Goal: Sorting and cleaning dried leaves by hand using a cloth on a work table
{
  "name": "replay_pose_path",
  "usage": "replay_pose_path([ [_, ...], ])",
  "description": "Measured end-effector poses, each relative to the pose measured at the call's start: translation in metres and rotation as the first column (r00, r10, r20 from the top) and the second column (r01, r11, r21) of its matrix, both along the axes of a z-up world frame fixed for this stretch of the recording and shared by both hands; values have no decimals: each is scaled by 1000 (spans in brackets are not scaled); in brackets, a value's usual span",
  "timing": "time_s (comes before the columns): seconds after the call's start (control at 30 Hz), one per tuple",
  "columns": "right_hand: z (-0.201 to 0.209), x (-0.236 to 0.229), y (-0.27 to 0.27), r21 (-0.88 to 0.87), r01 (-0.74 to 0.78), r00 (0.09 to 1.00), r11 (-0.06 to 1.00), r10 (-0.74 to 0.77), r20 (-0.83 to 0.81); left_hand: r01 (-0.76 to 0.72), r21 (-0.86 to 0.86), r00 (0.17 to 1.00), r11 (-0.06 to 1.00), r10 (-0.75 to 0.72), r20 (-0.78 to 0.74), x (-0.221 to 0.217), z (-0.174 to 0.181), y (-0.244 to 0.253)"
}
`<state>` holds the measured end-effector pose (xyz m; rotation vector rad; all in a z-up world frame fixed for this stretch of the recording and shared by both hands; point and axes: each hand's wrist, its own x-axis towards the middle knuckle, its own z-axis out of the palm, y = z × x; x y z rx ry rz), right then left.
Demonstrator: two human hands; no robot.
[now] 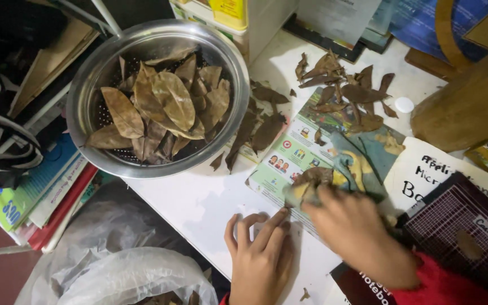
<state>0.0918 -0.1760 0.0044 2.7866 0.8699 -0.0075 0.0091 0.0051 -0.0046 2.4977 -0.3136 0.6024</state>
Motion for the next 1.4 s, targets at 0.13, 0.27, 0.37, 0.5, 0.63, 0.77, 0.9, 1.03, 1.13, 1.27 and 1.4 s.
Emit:
replay_pose_path([
  [0.13,-3,32,-14,30,53,994,998,-56,95,-1,9,1000,1000,1,16,1,2,-2],
  [0.27,10,45,-18,44,226,973,973,-223,-56,-13,48,999,999,16,-50,5,0,5],
  [0.37,8,45,-22,136,189,982,972,-185,-45,-3,163,995,987,19,-97,20,8,5],
  [0.5,5,50,-26,167,199,980,966,-193,-52,-83,211,992,974,101,-77,43,-3,-7],
  [0.63,2,48,-29,168,209,977,963,-198,-79,-99,195,990,976,117,-82,42,-10,-13],
  [0.77,0,51,-28,170,154,988,973,-154,-17,-81,303,996,950,65,61,44,-13,-9],
  [0.9,-8,51,-32,195,175,985,965,-172,-30,-30,127,995,991,18,95,36,8,16],
  [1.03,4,47,-26,169,199,980,965,-197,-26,-144,45,973,989,133,189,23,51,59],
  [1.13,6,47,-24,220,151,987,964,-160,23,-395,216,844,893,260,469,29,82,96],
  [1.27,2,45,-23,195,78,995,978,-90,50,-546,340,802,766,359,478,48,104,130],
  [1.4,4,47,-22,157,23,992,987,-42,120,-456,245,823,856,301,481,70,84,119],
])
